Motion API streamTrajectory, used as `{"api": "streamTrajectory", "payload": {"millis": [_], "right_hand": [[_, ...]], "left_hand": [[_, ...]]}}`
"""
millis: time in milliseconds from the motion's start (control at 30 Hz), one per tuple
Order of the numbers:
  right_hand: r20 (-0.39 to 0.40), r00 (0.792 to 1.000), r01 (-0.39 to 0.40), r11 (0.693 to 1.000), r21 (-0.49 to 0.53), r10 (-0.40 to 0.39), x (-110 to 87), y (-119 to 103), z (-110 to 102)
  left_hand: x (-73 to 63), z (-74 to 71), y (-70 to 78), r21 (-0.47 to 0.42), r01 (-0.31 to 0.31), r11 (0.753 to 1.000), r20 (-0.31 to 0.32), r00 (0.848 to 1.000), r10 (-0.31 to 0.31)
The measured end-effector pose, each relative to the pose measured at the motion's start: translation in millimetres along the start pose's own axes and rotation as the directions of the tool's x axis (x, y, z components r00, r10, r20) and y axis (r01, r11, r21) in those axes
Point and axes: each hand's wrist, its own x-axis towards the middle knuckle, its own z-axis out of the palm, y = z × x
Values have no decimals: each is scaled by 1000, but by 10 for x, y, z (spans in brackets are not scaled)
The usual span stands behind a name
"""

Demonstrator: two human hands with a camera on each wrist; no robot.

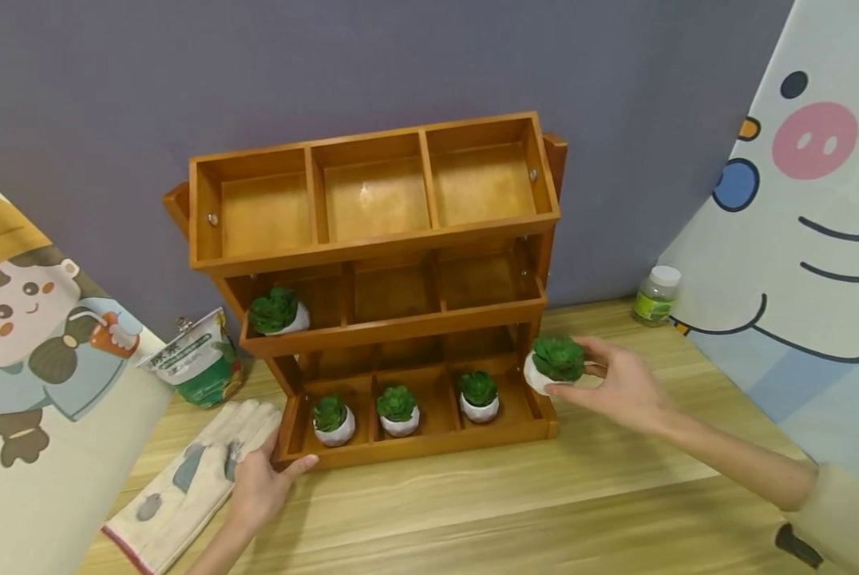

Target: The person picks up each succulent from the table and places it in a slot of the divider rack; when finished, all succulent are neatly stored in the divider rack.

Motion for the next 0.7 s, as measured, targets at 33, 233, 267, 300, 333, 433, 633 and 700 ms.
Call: {"api": "streamTrajectory", "payload": {"millis": [33,233,267,300,333,433,633,700], "right_hand": [[-2,1000,29,1000,0,-29,21,-116,8],[0,956,291,954,64,-292,306,-719,106],[3,944,329,941,83,-331,375,-802,129],[6,933,358,929,95,-360,442,-878,155],[6,924,380,919,102,-382,508,-949,184],[-2,907,420,902,101,-422,685,-1121,294],[1,902,430,899,86,-431,950,-1347,560],[-3,897,441,894,81,-442,1029,-1398,634]], "left_hand": [[1,1,-3,1,-1,1000,2,1000,1],[1,1,-5,1,-22,1000,-10,1000,22],[1,0,-3,1,-27,1000,-15,1000,27],[4,2,-3,0,-31,1000,-19,999,31],[4,4,-3,-1,-37,999,-22,999,37],[6,12,-3,-4,-49,999,-31,998,49],[-5,9,-2,-5,-58,998,-33,998,57],[-10,4,1,-7,-60,998,-35,998,60]]}}
